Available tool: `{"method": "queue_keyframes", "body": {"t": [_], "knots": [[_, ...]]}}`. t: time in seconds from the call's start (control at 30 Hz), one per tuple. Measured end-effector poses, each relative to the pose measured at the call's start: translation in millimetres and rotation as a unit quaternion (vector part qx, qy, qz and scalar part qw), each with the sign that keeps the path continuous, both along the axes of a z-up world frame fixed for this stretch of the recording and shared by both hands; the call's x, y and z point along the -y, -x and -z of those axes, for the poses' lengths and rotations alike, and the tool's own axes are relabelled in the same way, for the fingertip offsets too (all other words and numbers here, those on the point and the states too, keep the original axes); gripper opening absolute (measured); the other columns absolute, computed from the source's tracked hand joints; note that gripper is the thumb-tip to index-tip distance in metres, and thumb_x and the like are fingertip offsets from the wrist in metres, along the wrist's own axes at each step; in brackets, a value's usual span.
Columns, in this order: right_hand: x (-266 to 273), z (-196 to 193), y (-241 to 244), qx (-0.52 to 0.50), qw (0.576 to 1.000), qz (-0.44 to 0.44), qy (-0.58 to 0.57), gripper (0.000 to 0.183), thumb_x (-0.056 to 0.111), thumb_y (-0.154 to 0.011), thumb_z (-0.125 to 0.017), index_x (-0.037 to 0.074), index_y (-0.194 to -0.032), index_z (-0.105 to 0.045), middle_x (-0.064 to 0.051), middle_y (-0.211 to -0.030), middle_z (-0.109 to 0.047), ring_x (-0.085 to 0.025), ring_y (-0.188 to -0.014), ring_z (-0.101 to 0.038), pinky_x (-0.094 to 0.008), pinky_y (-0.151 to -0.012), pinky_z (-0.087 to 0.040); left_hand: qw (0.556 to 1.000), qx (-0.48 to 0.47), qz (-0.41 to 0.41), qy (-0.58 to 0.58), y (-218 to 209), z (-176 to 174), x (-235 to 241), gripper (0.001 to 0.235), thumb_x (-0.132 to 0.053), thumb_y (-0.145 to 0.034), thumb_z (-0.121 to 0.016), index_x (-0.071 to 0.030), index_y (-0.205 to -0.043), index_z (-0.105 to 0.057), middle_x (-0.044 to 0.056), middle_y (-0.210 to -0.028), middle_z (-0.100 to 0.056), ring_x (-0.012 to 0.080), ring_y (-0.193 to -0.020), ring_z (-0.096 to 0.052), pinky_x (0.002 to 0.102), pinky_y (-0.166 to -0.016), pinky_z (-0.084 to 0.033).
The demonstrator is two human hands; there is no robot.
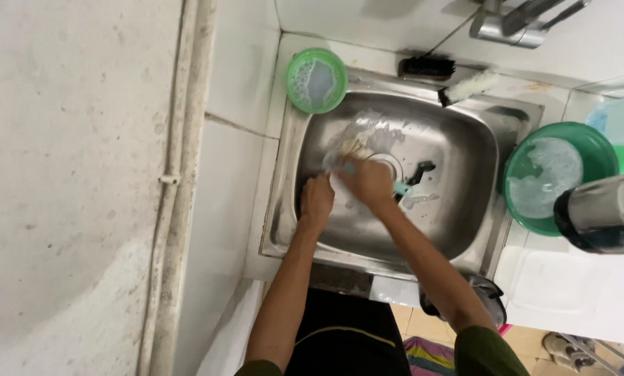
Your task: The person washes a pair of white shoelaces in a kitchen sink using running water and a brush. They scrub the laces thoroughly, rinse them, and then move to a shoe rack area to untangle and separate the laces.
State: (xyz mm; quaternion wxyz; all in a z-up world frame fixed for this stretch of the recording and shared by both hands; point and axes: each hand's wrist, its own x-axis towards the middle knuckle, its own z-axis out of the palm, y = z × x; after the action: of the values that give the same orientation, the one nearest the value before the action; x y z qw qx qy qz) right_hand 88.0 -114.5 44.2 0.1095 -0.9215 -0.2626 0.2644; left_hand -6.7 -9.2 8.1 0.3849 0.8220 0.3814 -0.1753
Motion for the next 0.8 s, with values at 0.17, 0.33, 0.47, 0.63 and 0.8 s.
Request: {"method": "queue_keyframes", "body": {"t": [0.17, 0.33, 0.47, 0.63, 0.8], "knots": [[17.6, 2.3, -72.0, 0.063, 0.991, 0.116, -0.022, 0.043, 0.065, -0.103, -0.072, 0.038, -0.136, -0.076, -0.018, -0.104, -0.084, -0.044, -0.101, -0.081, -0.059, -0.089, -0.065, 0.999, 0.004, 0.003, 0.038, -7.2, -9.7, -3.1, 0.057, -0.032, -0.122, -0.035, 0.003, -0.114, -0.079, 0.033, -0.097, -0.081, 0.0445, -0.088, -0.084, 0.051, -0.064, -0.065], [7.0, 1.5, -18.5, -0.008, 1.0, 0.007, 0.018, 0.041, 0.058, -0.099, -0.076, 0.033, -0.131, -0.08, -0.02, -0.103, -0.085, -0.042, -0.101, -0.083, -0.056, -0.089, -0.066, 0.998, -0.04, 0.038, 0.0, -6.9, -8.2, -4.0, 0.044, -0.019, -0.117, -0.049, 0.004, -0.1, -0.083, 0.032, -0.097, -0.082, 0.0448, -0.094, -0.084, 0.051, -0.069, -0.066], [29.5, 0.8, -71.5, 0.037, 0.993, 0.116, -0.005, 0.048, 0.062, -0.105, -0.072, 0.025, -0.135, -0.078, -0.019, -0.105, -0.083, -0.043, -0.1, -0.082, -0.059, -0.085, -0.065, 0.999, -0.013, 0.018, 0.027, -3.6, -18.6, 3.2, 0.053, -0.029, -0.121, -0.039, 0.005, -0.111, -0.078, 0.037, -0.101, -0.08, 0.0486, -0.093, -0.083, 0.055, -0.072, -0.068], [-2.2, 2.6, -17.6, 0.017, 1.0, 0.018, 0.011, 0.041, 0.061, -0.102, -0.074, 0.034, -0.133, -0.079, -0.016, -0.103, -0.085, -0.041, -0.104, -0.083, -0.055, -0.091, -0.065, 0.999, -0.027, 0.036, -0.003, -12.7, -14.7, 0.1, 0.046, -0.024, -0.117, -0.047, 0.003, -0.102, -0.08, 0.032, -0.096, -0.082, 0.046, -0.093, -0.084, 0.053, -0.069, -0.067], [19.0, -4.5, -69.4, 0.071, 0.983, 0.159, -0.051, 0.03, 0.043, -0.108, -0.073, 0.025, -0.131, -0.078, -0.02, -0.102, -0.083, -0.047, -0.096, -0.082, -0.063, -0.084, -0.065, 0.999, -0.011, 0.03, 0.033, 4.3, -19.5, 12.3, 0.049, -0.026, -0.124, -0.036, 0.005, -0.113, -0.073, 0.034, -0.093, -0.08, 0.0411, -0.078, -0.083, 0.047, -0.058, -0.065]]}}
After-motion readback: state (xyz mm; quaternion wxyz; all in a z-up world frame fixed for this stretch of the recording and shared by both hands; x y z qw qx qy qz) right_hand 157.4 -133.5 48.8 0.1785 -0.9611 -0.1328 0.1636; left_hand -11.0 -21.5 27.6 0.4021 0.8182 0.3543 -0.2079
